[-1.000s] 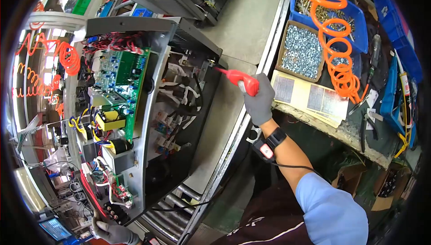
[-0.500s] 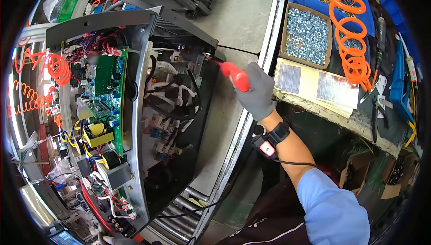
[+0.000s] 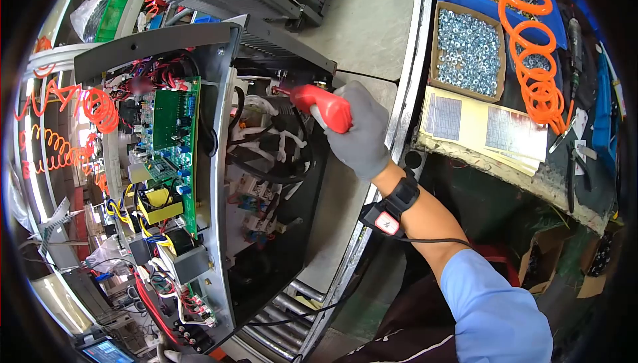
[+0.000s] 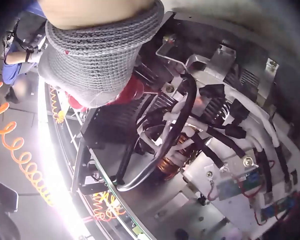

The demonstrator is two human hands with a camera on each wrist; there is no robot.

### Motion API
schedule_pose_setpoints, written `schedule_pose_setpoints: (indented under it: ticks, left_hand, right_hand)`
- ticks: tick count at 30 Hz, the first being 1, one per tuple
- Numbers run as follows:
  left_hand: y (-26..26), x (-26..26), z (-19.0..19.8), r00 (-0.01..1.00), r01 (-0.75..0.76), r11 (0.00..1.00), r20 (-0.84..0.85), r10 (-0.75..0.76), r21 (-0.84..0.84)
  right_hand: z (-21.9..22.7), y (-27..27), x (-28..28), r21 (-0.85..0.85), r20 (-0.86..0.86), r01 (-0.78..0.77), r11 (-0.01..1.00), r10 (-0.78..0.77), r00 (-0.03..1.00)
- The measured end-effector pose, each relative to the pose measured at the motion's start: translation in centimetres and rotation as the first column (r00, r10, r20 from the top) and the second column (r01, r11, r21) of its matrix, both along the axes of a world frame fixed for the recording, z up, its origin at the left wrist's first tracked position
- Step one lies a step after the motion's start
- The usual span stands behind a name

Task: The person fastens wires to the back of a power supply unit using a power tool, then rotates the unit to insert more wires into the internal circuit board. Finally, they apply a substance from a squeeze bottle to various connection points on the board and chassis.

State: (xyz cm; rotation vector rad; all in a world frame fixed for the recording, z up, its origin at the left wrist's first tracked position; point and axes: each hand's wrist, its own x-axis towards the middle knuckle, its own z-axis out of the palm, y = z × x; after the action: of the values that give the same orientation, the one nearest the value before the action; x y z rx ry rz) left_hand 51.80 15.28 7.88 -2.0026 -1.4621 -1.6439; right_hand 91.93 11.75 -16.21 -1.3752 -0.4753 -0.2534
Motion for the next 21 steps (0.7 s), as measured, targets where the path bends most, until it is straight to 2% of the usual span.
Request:
schedule_pose_setpoints:
  ticks: [2, 3, 4, 6, 8, 10, 12, 13, 15, 16, 17, 18, 19, 21]
  left_hand:
    - [-1.3, 3.5, -0.1, 0.951, -0.087, 0.970, -0.270, 0.149, 0.228]
    - [-0.1, 2.9, 0.2, 0.998, -0.064, 0.997, -0.024, 0.065, 0.039]
    - [-0.3, 2.2, 0.1, 0.998, -0.064, 0.997, -0.028, 0.065, 0.038]
    - [-1.2, 2.6, -0.1, 0.954, -0.106, 0.970, -0.255, 0.161, 0.218]
    - [-1.2, 2.6, -0.1, 0.959, -0.114, 0.972, -0.232, 0.161, 0.204]
    - [-0.9, 1.5, 0.0, 0.965, -0.120, 0.974, -0.207, 0.160, 0.192]
    - [0.4, -0.9, 0.1, 0.983, -0.068, 0.993, -0.163, 0.083, 0.096]
    - [0.7, -1.4, 0.1, 0.983, -0.071, 0.993, -0.165, 0.086, 0.098]
    - [0.7, -1.8, 0.3, 0.959, 0.016, 0.992, -0.282, 0.021, 0.128]
    - [0.8, -1.4, 0.1, 0.991, -0.012, 0.993, -0.133, 0.028, 0.115]
    - [0.4, -1.1, 0.3, 0.965, -0.065, 0.987, -0.242, 0.101, 0.149]
    - [0.1, -0.9, 0.3, 0.925, -0.113, 0.975, -0.339, 0.174, 0.192]
    - [0.1, -0.9, 0.1, 0.924, -0.122, 0.973, -0.337, 0.183, 0.195]
    - [0.4, -1.0, -0.1, 0.987, 0.028, 0.988, -0.158, -0.005, 0.149]
  right_hand:
    - [-0.2, 0.4, 0.0, -0.026, 0.080, -0.005, 1.000, 0.007, 0.997]
    - [-0.1, 0.4, 0.0, -0.027, 0.077, -0.004, 1.000, 0.006, 0.997]
    - [0.2, 0.3, 0.1, -0.047, 0.129, -0.014, 0.999, 0.020, 0.991]
    - [0.7, 0.1, 0.1, -0.068, 0.178, -0.026, 0.997, 0.038, 0.983]
    - [1.0, -0.1, 0.1, -0.068, 0.250, -0.021, 0.998, 0.037, 0.968]
    - [0.3, -0.3, 0.0, -0.096, 0.252, -0.017, 0.995, 0.041, 0.967]
    - [-0.1, -0.9, 0.0, -0.125, 0.254, -0.014, 0.992, 0.046, 0.966]
    - [-0.3, -1.4, -0.1, -0.106, 0.163, 0.022, 0.994, -0.005, 0.987]
    - [-0.2, -3.0, -0.5, -0.091, -0.062, 0.058, 0.994, -0.064, 0.996]
    - [-0.1, -4.2, -0.8, -0.093, -0.191, 0.059, 0.994, -0.076, 0.979]
    - [-0.9, -5.1, -1.0, -0.051, -0.258, 0.095, 0.994, -0.105, 0.961]
    - [-2.0, -5.3, -1.1, 0.192, -0.374, 0.123, 0.974, -0.043, 0.926]
    - [-0.2, -6.7, -1.5, 0.406, -0.605, 0.122, 0.906, 0.166, 0.779]
    - [-1.0, -8.6, -2.2, 0.477, -0.670, 0.112, 0.872, 0.279, 0.688]
